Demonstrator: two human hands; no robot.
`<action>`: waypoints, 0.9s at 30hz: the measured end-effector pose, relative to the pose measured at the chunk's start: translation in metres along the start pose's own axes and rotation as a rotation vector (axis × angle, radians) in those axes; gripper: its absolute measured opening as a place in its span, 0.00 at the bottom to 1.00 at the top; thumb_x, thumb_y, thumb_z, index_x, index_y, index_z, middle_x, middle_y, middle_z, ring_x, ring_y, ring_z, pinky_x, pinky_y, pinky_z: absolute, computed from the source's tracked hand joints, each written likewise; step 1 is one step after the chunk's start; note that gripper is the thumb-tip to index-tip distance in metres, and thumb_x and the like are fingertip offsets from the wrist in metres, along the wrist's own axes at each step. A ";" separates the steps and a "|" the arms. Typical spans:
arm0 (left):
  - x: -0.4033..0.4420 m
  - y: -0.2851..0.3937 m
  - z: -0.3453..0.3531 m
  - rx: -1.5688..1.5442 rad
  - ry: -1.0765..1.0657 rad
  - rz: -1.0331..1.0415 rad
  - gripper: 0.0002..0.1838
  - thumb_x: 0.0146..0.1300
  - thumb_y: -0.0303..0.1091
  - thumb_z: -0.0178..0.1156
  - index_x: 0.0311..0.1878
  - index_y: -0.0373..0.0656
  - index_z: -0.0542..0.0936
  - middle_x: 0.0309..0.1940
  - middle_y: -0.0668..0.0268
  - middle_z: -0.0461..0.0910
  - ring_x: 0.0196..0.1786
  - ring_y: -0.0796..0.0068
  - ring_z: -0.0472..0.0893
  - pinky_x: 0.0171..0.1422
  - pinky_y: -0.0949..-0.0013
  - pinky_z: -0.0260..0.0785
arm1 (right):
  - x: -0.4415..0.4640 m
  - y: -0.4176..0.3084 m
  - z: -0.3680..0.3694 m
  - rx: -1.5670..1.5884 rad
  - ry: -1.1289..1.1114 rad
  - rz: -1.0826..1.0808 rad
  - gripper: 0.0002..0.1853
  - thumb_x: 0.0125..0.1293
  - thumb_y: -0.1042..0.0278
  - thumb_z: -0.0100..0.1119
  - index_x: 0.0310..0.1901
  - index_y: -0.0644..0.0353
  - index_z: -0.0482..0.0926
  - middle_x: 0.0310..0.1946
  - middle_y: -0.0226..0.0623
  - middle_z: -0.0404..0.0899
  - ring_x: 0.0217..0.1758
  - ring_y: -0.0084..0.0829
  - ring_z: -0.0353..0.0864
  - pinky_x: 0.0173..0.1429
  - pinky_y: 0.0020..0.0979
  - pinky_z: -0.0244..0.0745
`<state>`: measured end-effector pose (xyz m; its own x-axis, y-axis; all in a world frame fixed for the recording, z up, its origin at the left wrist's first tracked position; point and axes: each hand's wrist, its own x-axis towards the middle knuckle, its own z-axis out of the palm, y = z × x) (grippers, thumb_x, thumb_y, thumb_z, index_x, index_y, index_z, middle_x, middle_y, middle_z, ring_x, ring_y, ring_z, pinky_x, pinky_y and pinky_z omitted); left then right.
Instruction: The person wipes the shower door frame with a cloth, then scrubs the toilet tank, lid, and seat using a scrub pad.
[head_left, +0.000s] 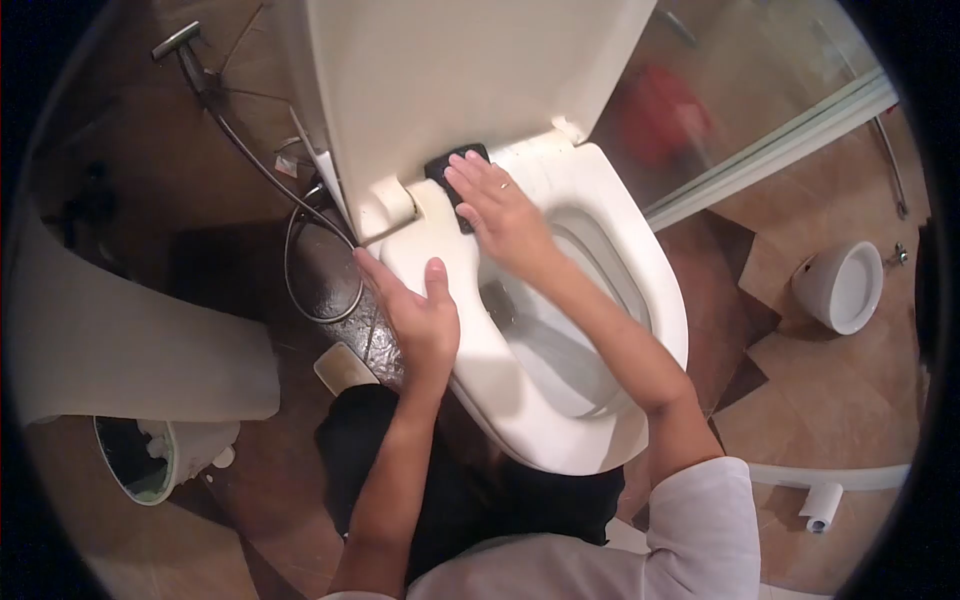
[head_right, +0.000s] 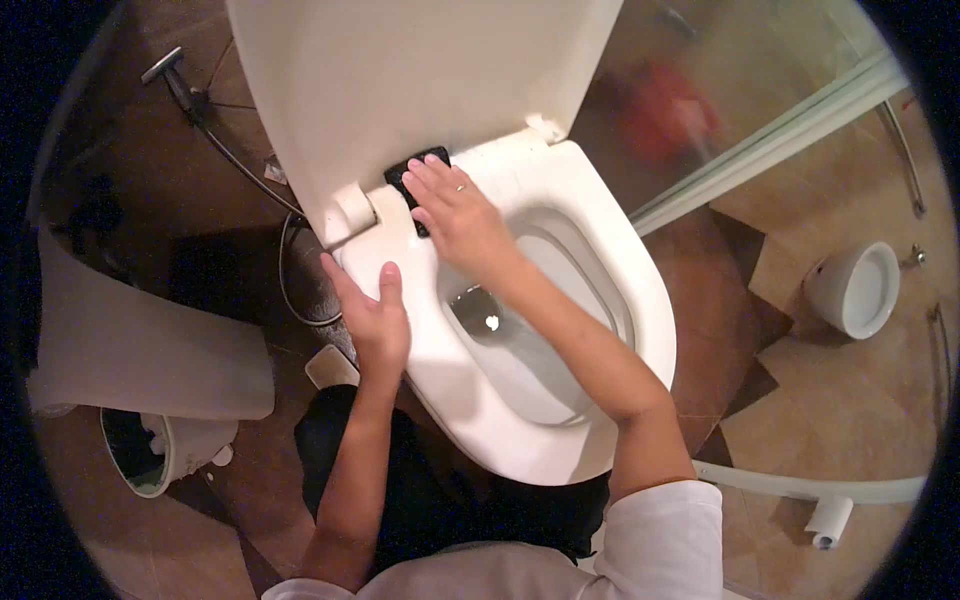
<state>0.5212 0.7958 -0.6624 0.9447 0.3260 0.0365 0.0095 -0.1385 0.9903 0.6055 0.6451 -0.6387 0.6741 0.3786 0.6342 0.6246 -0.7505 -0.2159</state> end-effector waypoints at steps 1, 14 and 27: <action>-0.001 -0.002 0.000 -0.006 0.007 0.026 0.44 0.62 0.34 0.58 0.69 0.22 0.42 0.70 0.33 0.43 0.74 0.42 0.45 0.77 0.55 0.35 | -0.005 0.008 -0.010 0.016 -0.058 0.004 0.17 0.59 0.74 0.56 0.52 0.62 0.77 0.58 0.40 0.74 0.66 0.41 0.67 0.68 0.44 0.59; 0.000 -0.003 0.002 0.025 -0.008 -0.020 0.43 0.64 0.34 0.56 0.69 0.23 0.41 0.71 0.36 0.42 0.75 0.45 0.43 0.78 0.58 0.32 | 0.007 0.066 -0.038 -0.257 -0.003 0.210 0.13 0.65 0.70 0.49 0.47 0.62 0.78 0.48 0.44 0.78 0.56 0.41 0.74 0.62 0.37 0.68; 0.002 0.001 0.002 -0.075 -0.014 0.040 0.42 0.64 0.35 0.56 0.69 0.22 0.41 0.71 0.34 0.41 0.75 0.45 0.41 0.78 0.57 0.31 | 0.018 0.047 0.021 0.130 -0.047 -0.021 0.11 0.65 0.73 0.45 0.42 0.66 0.78 0.40 0.45 0.78 0.46 0.45 0.74 0.57 0.40 0.67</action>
<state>0.5235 0.7941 -0.6618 0.9483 0.3083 0.0753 -0.0529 -0.0805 0.9953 0.6554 0.6279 -0.6525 0.6760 0.4213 0.6046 0.6828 -0.6667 -0.2989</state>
